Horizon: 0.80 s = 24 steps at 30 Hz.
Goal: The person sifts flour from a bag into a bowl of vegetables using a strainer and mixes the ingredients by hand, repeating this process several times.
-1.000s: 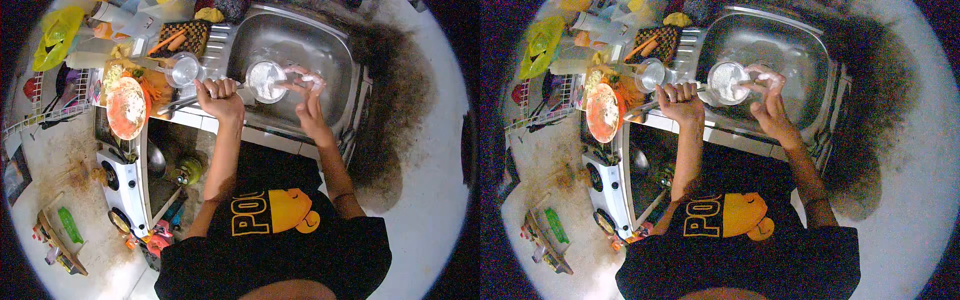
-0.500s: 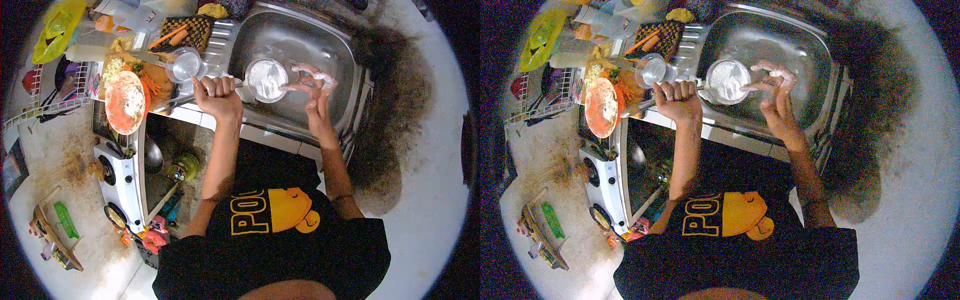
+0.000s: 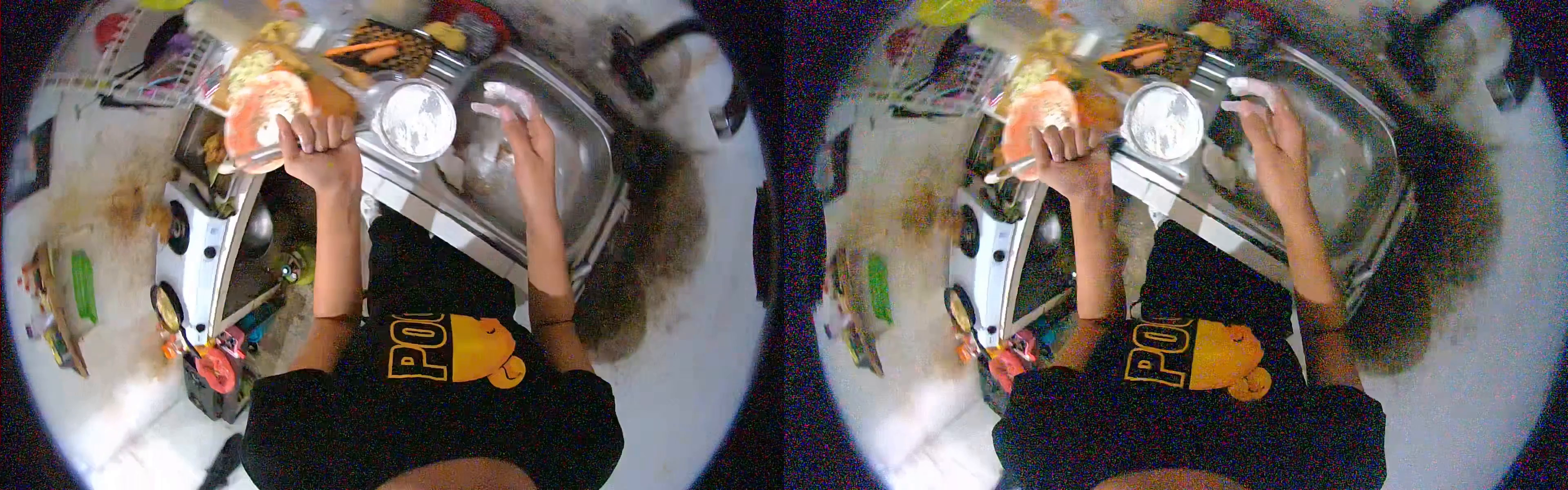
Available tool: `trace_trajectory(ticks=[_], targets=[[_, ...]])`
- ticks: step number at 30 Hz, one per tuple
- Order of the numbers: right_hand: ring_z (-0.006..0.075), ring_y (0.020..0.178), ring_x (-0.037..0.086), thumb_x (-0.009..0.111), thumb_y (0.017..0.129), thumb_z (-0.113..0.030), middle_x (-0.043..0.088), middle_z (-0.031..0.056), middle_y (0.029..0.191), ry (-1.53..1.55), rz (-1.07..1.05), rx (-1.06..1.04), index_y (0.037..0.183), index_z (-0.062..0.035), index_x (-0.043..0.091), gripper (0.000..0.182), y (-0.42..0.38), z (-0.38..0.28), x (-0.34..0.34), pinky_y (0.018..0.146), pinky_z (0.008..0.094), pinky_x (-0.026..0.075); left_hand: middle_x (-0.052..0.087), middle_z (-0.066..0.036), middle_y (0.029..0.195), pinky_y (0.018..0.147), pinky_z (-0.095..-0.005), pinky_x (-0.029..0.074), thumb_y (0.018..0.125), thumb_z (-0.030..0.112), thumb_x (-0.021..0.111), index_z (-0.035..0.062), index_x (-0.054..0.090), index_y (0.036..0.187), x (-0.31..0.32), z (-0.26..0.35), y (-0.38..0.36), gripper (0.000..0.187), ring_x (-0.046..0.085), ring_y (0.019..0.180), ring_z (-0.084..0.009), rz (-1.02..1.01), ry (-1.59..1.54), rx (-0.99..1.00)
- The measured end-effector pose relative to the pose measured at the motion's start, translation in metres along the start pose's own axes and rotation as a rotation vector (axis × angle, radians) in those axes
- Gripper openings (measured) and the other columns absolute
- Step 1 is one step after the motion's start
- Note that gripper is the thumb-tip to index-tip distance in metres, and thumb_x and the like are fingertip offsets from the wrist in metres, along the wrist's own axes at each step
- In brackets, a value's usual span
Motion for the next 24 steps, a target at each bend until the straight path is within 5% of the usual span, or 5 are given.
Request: trace_trajectory(ticks=[8,12,14,18,24], targets=[[0.0198,0.100,0.059,0.052,0.092,-0.018,0.062,0.0108,0.107,0.062,-0.366,-0.188,0.116,-0.0014,0.054,0.030,0.064,-0.018,0.176,0.089,0.0315,0.044,0.019,0.004,0.044,0.043,-0.0283,0.017,0.097,0.036,0.037,0.0165,0.027,0.051,-0.010,0.152,0.067,0.051,0.016,0.039,-0.0097,-0.237,0.387,0.366],[0.0319,0.104,0.057,0.052,0.088,-0.011,0.059,0.0168,0.111,-0.234,-0.357,-0.362,0.114,-0.0019,0.056,0.028,0.092,-0.032,0.239,0.091,0.0366,0.043,0.028,0.003,0.048,0.041,-0.0314,0.029,0.094,0.027,0.047,0.0116,0.042,0.053,0.006,0.158,0.048,0.043,0.032,0.041,-0.0112,-0.500,1.506,1.014],[0.0281,0.111,0.052,0.051,0.084,-0.004,0.054,0.0149,0.121,-0.451,-0.350,-0.862,0.126,-0.0049,0.050,0.042,0.085,-0.035,0.270,0.093,0.0340,0.040,0.036,0.000,0.049,0.040,-0.0321,0.033,0.088,0.025,0.052,0.0086,0.052,0.059,-0.010,0.145,0.052,0.034,0.041,0.042,-0.0145,-0.683,1.446,0.703],[0.0269,0.121,0.045,0.050,0.069,0.007,0.050,0.0140,0.128,-0.812,-0.861,-0.577,0.125,-0.0084,0.051,0.058,0.063,-0.002,0.305,0.099,0.0414,0.029,0.040,-0.002,0.049,0.041,-0.0330,0.037,0.085,0.024,0.056,0.0093,0.051,0.059,-0.021,0.131,0.045,0.031,0.045,0.043,-0.0190,-1.112,1.368,0.714],[0.0239,0.124,0.041,0.050,0.070,0.007,0.049,0.0107,0.131,-1.032,-0.823,-0.431,0.128,-0.0112,0.048,0.061,0.067,0.018,0.327,0.100,0.0434,0.023,0.041,-0.002,0.047,0.042,-0.0333,0.041,0.082,0.023,0.062,0.0107,0.046,0.055,-0.027,0.129,0.023,0.034,0.050,0.043,-0.0204,-1.539,1.298,0.598]])
Point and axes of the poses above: each hand's wrist, its own y-axis towards the middle knuckle, its own x-axis out of the palm, z = x × y, the point moved 7 cm from there along y, towards the middle knuckle
